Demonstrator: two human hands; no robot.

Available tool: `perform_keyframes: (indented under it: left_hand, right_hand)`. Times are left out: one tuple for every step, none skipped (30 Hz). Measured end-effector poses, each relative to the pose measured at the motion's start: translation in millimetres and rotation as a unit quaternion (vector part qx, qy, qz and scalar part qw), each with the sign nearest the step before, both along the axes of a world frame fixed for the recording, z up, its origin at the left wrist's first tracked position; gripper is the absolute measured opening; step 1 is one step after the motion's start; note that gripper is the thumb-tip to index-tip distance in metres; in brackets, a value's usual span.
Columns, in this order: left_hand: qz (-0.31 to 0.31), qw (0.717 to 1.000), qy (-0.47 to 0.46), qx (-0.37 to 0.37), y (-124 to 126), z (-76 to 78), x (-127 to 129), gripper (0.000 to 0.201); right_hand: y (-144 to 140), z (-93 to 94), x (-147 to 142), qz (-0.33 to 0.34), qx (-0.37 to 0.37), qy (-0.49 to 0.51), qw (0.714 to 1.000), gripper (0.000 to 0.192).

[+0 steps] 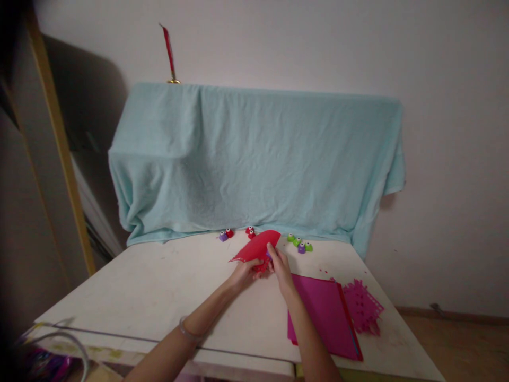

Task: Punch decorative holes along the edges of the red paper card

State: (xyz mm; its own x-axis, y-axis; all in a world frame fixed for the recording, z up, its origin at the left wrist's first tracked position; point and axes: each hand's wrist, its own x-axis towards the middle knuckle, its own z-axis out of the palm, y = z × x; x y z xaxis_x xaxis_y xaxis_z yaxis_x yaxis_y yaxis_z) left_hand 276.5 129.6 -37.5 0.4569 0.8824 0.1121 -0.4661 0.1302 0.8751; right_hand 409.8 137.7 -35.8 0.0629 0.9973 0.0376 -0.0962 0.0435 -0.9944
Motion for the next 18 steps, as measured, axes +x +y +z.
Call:
perform_keyframes:
  left_hand:
    - [0.003,1.0,0.001,0.001,0.0,0.0,0.0,0.015]
    - [0.004,1.0,0.003,0.004,-0.1,0.0,0.0,0.014]
    - [0.004,1.0,0.004,0.007,-0.3,0.2,0.0,0.014]
    - [0.003,1.0,0.002,0.009,-0.4,0.6,0.0,0.014]
    - [0.002,1.0,-0.001,0.01,-0.6,1.0,0.2,0.014]
    - [0.002,1.0,-0.005,0.008,-0.7,1.5,0.3,0.013]
    - [0.002,1.0,-0.009,0.006,-0.7,2.0,0.6,0.013]
    - [0.002,1.0,-0.011,0.002,-0.6,2.4,0.9,0.013]
    - [0.003,1.0,-0.013,-0.002,-0.4,2.5,1.3,0.013]
    - [0.004,1.0,-0.012,-0.005,-0.1,2.5,1.6,0.013]
    - [0.003,1.0,-0.01,-0.007,0.3,2.2,1.9,0.013]
    - [0.003,1.0,-0.007,-0.009,0.8,1.7,2.2,0.013]
    - [0.005,1.0,-0.004,-0.01,1.2,0.9,2.3,0.013]
    - [0.007,1.0,-0.001,-0.01,1.6,0.0,2.3,0.013]
    - [0.011,1.0,0.001,-0.01,2.0,-1.0,2.3,0.013]
    - [0.015,1.0,0.002,-0.009,2.3,-2.0,2.0,0.012]
    - [0.017,1.0,0.004,-0.007,2.6,-3.0,1.7,0.013]
    - [0.017,1.0,0.008,-0.002,2.9,-4.0,1.3,0.013]
  right_hand:
    - [-0.4,0.2,0.0,0.001,0.003,0.0,1.0,0.053]
    - [-0.8,0.4,-0.1,0.003,0.005,0.001,1.0,0.052]
    - [-1.3,0.7,-0.3,0.005,0.008,0.003,1.0,0.052]
    - [-1.7,0.9,-0.4,0.006,0.009,0.005,1.0,0.051]
    - [-2.0,1.1,-0.5,0.007,0.008,0.007,1.0,0.051]
    - [-2.2,1.2,-0.6,0.008,0.006,0.009,1.0,0.051]
    - [-2.2,1.3,-0.7,0.007,0.004,0.009,1.0,0.051]
    - [-1.9,1.2,-0.7,0.006,0.001,0.008,1.0,0.051]
    - [-1.5,1.2,-0.7,0.004,-0.002,0.006,1.0,0.052]
    - [-0.9,1.1,-0.7,0.002,-0.006,0.004,1.0,0.052]
    - [-0.3,1.0,-0.8,0.0,-0.009,0.001,1.0,0.053]
    - [0.2,0.9,-0.8,-0.002,-0.012,0.0,1.0,0.053]
    - [0.6,0.9,-0.9,-0.003,-0.015,-0.001,1.0,0.054]
    - [0.7,1.0,-1.0,-0.004,-0.015,0.0,1.0,0.054]
    - [0.6,1.2,-1.1,-0.003,-0.015,0.002,1.0,0.054]
    - [0.4,1.6,-1.2,-0.003,-0.015,0.003,1.0,0.054]
    - [0.0,2.1,-1.3,-0.002,-0.015,0.003,1.0,0.054]
    - [-0.5,2.7,-1.3,-0.001,-0.015,0.003,1.0,0.054]
